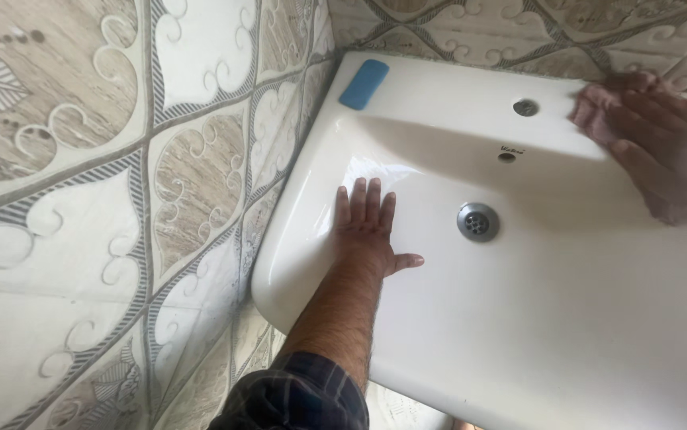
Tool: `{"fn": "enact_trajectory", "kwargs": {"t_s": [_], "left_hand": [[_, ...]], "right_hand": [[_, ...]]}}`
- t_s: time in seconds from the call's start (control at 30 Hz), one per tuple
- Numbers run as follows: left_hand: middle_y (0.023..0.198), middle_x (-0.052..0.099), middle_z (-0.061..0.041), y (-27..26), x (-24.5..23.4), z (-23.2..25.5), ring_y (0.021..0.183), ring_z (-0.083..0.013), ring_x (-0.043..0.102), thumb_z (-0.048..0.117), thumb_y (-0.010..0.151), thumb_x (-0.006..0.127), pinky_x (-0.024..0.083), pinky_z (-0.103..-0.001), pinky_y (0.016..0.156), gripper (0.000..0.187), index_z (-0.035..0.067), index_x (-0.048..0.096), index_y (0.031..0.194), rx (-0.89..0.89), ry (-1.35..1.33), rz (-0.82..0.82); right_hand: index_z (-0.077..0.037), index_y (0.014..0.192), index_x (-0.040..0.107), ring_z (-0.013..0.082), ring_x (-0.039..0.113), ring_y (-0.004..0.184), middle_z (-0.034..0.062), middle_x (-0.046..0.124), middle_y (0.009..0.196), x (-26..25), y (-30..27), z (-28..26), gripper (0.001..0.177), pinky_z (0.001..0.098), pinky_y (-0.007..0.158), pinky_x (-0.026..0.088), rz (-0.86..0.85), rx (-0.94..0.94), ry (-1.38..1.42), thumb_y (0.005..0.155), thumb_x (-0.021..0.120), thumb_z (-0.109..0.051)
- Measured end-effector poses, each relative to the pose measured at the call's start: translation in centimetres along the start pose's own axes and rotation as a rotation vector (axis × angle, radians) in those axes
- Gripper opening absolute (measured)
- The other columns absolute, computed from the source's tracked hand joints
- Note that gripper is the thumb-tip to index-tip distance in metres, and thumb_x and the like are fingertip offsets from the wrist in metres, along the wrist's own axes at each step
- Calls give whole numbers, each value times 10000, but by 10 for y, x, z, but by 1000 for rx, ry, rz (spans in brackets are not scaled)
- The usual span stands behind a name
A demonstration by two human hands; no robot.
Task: The person organizes toiletries on the sink, then washes their hands with soap and water. They proceed to scrub the sink basin with a cloth and rinse it thoroughly, finishing by wiping the surface dry.
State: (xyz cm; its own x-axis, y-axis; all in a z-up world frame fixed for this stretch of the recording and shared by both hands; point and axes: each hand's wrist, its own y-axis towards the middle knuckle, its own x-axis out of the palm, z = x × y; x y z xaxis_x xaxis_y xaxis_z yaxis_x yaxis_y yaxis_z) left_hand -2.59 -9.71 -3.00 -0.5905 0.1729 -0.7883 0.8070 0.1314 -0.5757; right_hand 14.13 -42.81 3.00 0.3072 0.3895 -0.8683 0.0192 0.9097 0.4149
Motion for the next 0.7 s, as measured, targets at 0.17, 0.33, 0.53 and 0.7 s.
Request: {"fn": "enact_trajectory", "kwargs": {"t_s": [0.17, 0.33, 0.53, 0.7], "left_hand": [[1709, -212, -154, -3, -4, 6, 1550, -365, -241, 908, 842, 341, -166, -572, 1210, 1185, 160, -109, 1643, -3, 7, -12], [1703, -231, -164, -3, -11, 6, 1542, -373, -260, 903, 850, 338, -173, -578, 1205, 1179, 156, -124, 1637, -7, 13, -13], [1702, -246, -171, -4, -10, 2, 1543, -381, -262, 897, 862, 325, -160, -577, 1210, 1163, 161, -134, 1637, -21, 26, -60], [1697, -252, -172, -3, -12, 8, 1542, -377, -264, 902, 859, 313, -158, -584, 1207, 1169, 156, -143, 1636, -9, 27, -62]], "right_hand": [[-98, 1579, 329, 315, 219, 1554, 184, 344, 1633, 80, 69, -3, 625, 455, 1275, 151, -242, 406, 70, 1098, 231, -485], [-178, 1574, 358, 282, 239, 1529, 91, 359, 1643, 104, 117, -10, 643, 432, 1235, 148, -250, 509, 124, 1062, 244, -550], [-71, 1586, 335, 350, 300, 1529, 188, 382, 1636, 16, 25, -6, 545, 511, 1290, 210, -38, 197, 218, 1077, 182, -189], [-97, 1585, 391, 355, 291, 1524, 187, 363, 1626, 0, -40, 0, 569, 465, 1274, 212, -310, 673, 32, 1067, 318, -320]]}}
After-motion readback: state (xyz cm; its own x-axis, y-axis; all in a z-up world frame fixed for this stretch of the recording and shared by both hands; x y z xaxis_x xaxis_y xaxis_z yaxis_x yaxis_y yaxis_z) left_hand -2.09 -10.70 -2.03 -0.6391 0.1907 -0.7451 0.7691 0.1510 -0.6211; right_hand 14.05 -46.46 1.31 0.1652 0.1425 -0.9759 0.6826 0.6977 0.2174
